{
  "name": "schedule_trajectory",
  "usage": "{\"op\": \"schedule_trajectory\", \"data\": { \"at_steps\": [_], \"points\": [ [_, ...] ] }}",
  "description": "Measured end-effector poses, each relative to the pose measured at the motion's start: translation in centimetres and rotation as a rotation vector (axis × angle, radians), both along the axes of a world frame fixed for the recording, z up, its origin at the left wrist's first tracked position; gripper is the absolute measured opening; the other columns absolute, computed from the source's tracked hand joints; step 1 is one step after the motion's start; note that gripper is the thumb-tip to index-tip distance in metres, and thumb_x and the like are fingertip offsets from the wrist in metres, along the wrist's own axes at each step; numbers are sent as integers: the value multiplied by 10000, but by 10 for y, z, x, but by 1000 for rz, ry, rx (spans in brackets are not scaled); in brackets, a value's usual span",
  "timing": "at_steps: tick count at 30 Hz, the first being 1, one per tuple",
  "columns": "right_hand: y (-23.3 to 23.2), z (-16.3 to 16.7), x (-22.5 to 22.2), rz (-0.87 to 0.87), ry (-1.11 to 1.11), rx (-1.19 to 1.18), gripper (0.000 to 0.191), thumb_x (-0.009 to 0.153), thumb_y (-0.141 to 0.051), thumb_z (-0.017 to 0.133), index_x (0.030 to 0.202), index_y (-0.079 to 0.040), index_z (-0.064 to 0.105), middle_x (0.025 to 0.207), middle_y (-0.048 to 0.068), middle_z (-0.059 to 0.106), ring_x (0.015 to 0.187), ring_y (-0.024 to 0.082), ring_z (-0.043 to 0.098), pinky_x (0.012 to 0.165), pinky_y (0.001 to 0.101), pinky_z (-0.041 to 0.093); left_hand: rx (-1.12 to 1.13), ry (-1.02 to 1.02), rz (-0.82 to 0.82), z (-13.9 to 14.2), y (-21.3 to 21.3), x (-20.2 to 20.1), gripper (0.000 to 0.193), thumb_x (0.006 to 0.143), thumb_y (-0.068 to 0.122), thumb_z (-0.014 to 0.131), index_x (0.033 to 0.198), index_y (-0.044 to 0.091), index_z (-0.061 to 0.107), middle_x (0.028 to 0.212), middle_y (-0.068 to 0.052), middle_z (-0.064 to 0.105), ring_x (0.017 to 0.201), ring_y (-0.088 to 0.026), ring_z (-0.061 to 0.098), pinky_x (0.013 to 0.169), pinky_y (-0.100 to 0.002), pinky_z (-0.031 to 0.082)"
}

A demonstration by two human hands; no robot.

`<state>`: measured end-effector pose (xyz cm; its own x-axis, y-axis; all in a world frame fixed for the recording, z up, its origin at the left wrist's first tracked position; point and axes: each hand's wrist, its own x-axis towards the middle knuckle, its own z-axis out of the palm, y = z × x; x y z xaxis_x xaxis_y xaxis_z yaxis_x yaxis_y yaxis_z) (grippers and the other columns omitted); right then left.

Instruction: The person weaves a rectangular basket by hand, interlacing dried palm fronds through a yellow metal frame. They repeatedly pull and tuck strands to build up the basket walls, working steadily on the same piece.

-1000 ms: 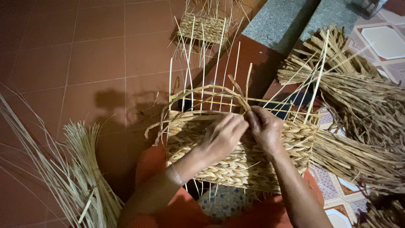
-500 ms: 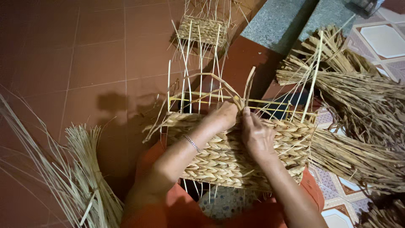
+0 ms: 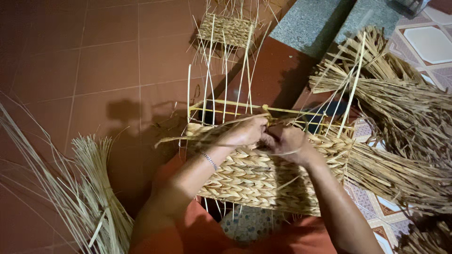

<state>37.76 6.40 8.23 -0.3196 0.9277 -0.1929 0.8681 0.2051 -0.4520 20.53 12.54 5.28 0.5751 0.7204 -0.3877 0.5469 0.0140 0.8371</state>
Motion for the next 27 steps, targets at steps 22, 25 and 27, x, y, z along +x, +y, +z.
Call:
{"op": "schedule_trajectory", "data": {
  "at_steps": [22,25,27],
  "points": [
    [-42,-28,-17,-167,-104,818,296,991,-141,674,1287,-122,676,1207,161,712,389,127,545,256,278,411,745,-332,569,-53,-18,13,85,792,1,696,870,34,701,805,-95,740,691,-162,702,611,-311,586],
    [-43,-29,-21,-206,-161,831,408,937,-104,657,1344,-76,656,1236,180,700,471,147,577,287,283,419,748,-425,620,-64,-15,10,66,789,22,733,847,32,703,800,-87,757,715,-155,728,663,-301,591],
    [-43,-25,-21,-208,-170,748,359,940,-120,669,1297,-86,687,1229,183,703,425,171,575,299,307,437,595,-421,647,-62,-15,7,100,809,42,759,892,27,705,818,-81,764,717,-155,733,639,-281,585]
  ]
}}
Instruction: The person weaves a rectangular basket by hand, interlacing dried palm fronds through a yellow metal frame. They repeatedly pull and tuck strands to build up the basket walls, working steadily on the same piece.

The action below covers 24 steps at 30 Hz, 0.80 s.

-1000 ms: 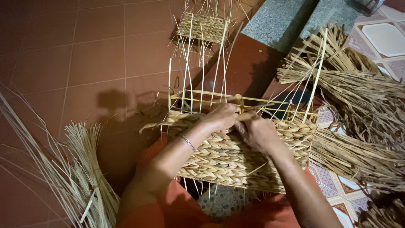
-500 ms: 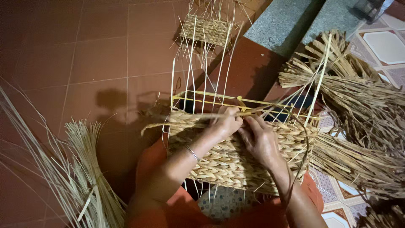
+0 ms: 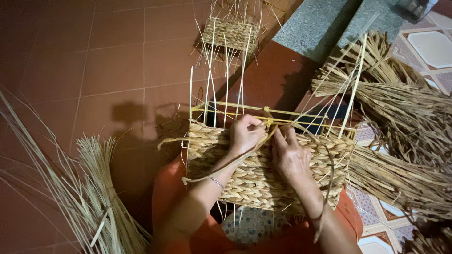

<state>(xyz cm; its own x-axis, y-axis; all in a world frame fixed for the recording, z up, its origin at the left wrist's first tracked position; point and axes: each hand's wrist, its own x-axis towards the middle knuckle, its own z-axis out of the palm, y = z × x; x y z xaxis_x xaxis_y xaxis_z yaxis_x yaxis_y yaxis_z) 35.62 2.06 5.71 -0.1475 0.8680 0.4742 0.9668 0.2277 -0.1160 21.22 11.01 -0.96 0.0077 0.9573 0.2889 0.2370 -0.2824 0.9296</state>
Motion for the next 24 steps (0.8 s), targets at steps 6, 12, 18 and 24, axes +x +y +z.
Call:
{"op": "schedule_trajectory", "data": {
  "at_steps": [6,12,18,24],
  "points": [
    [-8,15,20,241,422,29,264,1000,-90,679,1260,-102,719,1271,147,727,883,267,717,720,387,554,-413,-316,-273,33,-12,-20,278,857,15,685,1120,18,594,861,-26,671,717,-115,621,584,-259,541],
    [-37,-7,87,108,921,275,106,1097,-35,662,1147,-69,749,1055,141,767,756,177,685,636,264,584,-88,386,-312,55,-22,-15,137,972,76,632,1092,46,574,755,-86,685,522,-90,556,381,-245,436],
    [-51,-9,177,66,1224,422,72,1146,-57,655,1196,-36,703,1182,166,723,948,184,714,820,333,633,-394,-418,-193,51,-30,-35,134,892,4,662,1024,19,642,848,-110,730,494,-71,469,367,-216,333],
    [-40,-30,167,-344,1269,-320,379,1021,-246,643,1364,-88,607,1224,93,701,1109,181,670,978,357,536,-137,-34,-269,59,-30,-35,369,864,69,817,1148,6,590,864,-109,654,600,-31,554,461,-196,491]
  ]
}}
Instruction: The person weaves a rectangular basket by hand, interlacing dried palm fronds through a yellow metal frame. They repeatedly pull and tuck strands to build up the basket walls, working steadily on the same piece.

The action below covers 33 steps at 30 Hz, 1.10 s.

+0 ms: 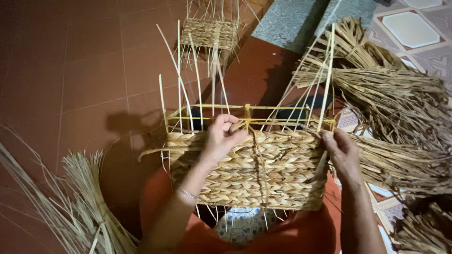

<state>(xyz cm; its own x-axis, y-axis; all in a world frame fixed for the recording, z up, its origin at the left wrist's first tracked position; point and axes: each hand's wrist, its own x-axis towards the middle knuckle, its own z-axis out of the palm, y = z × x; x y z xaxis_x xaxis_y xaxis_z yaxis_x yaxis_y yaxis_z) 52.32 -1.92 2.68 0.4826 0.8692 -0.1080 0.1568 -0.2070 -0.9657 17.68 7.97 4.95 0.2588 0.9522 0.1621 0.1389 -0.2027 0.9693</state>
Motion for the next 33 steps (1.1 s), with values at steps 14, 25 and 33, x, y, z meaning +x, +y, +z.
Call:
{"op": "schedule_trajectory", "data": {
  "at_steps": [14,25,33],
  "points": [
    [5,-25,18,143,140,144,183,1045,-208,626,1118,-68,720,931,-64,680,836,56,574,775,219,446,258,283,117,-21,10,7,87,891,10,640,871,10,724,692,-67,730,540,-112,680,413,-233,531],
    [7,-17,17,151,159,105,237,1045,-265,661,878,-97,653,759,-61,555,696,94,460,658,263,380,-158,-44,65,-10,-10,-15,170,989,99,653,1147,38,669,927,-116,740,643,-122,579,506,-245,469],
    [-10,-17,39,311,-15,-25,420,964,-248,760,1289,-6,653,931,36,628,890,167,603,812,363,525,-31,713,-154,0,10,4,264,1041,179,662,938,-57,722,780,-85,754,617,-66,635,441,-239,446]
  ]
}}
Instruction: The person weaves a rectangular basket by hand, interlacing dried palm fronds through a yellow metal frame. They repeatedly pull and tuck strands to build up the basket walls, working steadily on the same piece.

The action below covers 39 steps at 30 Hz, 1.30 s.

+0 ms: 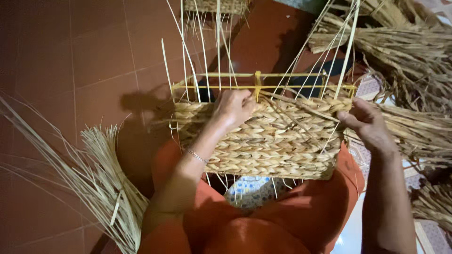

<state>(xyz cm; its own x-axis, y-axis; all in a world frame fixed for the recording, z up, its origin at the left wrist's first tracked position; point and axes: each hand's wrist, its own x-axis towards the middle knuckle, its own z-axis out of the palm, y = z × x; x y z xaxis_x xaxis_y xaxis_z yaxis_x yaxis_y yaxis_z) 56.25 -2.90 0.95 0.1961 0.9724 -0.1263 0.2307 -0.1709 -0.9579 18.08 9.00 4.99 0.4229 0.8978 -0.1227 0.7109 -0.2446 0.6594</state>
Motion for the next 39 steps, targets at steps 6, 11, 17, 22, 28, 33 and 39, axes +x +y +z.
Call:
{"op": "schedule_trajectory", "data": {
  "at_steps": [6,11,17,22,28,33,39],
  "points": [
    [-20,-7,10,37,-107,14,804,865,-167,755,1605,-30,471,1472,162,596,1333,250,586,1120,409,466,127,-513,156,-26,-2,-15,165,1033,125,550,1071,70,700,818,-51,762,688,-3,706,539,-177,580],
    [-27,-14,2,45,3,17,792,877,-70,767,1574,23,403,1374,159,629,1243,239,614,1028,395,510,-431,-1383,275,-37,-17,-41,141,1031,131,598,1095,15,647,933,-103,719,562,-86,562,455,-230,450],
    [-30,-23,-7,68,127,100,576,960,-66,724,1502,36,558,1167,89,698,983,156,651,829,325,543,-92,-858,117,-39,-22,-42,305,854,71,710,1124,38,572,967,-44,622,757,-31,599,509,-198,555],
    [-31,-27,-11,57,169,137,378,983,-49,704,1338,58,629,1024,74,707,899,170,667,807,325,548,31,-330,177,-31,-10,-30,214,1095,231,556,1026,47,639,710,-65,614,550,-89,550,457,-268,483],
    [-29,-28,-10,1,99,102,352,1015,-62,695,1347,46,649,967,85,704,898,168,666,818,339,569,-368,-1497,465,-25,-21,-70,114,992,153,606,1074,74,620,789,-34,679,500,-41,501,393,-200,389],
    [-29,-27,-10,-27,120,88,383,1012,-88,683,1376,24,637,1054,64,714,918,150,663,831,319,554,159,-520,346,-32,-18,-69,207,928,143,649,1067,63,517,822,-18,732,554,-9,620,412,-191,453],
    [-27,-23,-9,-15,49,120,410,1027,-81,672,1416,39,623,1108,78,714,981,147,665,911,314,543,-306,-1282,576,-28,6,-98,180,999,275,545,990,101,587,623,-27,548,429,-93,383,342,-247,312]
  ]
}}
